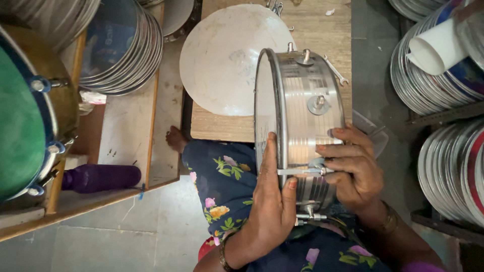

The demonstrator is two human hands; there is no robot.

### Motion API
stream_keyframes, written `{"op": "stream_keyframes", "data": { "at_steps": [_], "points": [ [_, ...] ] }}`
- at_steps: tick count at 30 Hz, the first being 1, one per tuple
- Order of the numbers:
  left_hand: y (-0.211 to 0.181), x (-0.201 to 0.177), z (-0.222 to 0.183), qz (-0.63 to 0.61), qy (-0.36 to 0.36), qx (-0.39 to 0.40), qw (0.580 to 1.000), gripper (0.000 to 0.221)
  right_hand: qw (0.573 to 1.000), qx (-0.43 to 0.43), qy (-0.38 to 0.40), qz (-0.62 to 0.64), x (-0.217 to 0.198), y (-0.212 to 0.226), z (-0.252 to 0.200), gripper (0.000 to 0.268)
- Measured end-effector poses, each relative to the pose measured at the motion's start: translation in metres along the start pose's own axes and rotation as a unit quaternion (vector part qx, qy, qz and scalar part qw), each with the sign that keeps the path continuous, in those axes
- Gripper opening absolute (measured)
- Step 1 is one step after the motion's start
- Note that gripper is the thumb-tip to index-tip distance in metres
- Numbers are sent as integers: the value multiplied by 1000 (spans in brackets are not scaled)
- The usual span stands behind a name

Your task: The person assembles a metal snare drum frame by hand, inserting lugs and tension rods into the shell and tightening hardware using a small wrench.

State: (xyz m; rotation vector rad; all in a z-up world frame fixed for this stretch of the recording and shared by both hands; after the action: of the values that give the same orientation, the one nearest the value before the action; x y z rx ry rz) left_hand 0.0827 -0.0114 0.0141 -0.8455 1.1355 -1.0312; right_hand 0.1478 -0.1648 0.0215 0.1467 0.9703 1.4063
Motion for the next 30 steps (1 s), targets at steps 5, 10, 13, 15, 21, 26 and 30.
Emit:
{"op": "stream_keyframes", "data": {
  "at_steps": [5, 10, 13, 15, 21, 26, 30],
  "points": [
    [-5, -5, 2, 13, -17, 15, 1000, 63, 1000, 4, -7, -7, 1, 7, 10, 6],
    [-18, -31, 12, 22, -19, 23, 999, 68, 1000, 7, -13, 6, 6, 11, 11, 4],
    [-24, -43, 28, 27, -42, 19, 999, 72, 1000, -7, -15, 2, 10, 12, 9, 4],
    [-26, -46, 42, 32, -52, 20, 998, 78, 999, -13, -31, 6, 12, 15, 5, 6],
    [-6, -36, 61, -24, 2, -40, 999, 71, 998, -20, -62, -7, 19, 22, -11, 8],
    [-8, -45, 45, -64, 28, -25, 997, 57, 997, -72, 9, -6, 28, 39, -5, 18],
    [15, -62, 28, -105, 8, -87, 991, 58, 991, -108, 74, 8, 40, 53, -8, 16]
  ]
}}
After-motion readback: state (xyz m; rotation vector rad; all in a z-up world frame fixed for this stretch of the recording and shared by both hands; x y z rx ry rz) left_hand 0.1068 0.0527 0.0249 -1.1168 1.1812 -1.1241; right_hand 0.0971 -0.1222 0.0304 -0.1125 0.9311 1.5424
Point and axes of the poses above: each hand's wrist, its own z-axis towards the middle knuckle, its own x-axis out of the palm, y = z × x, the point moved 10 cm from there along z, towards the middle knuckle, and after that the axes turned 5 degrees about y, right-handed, at the moved point
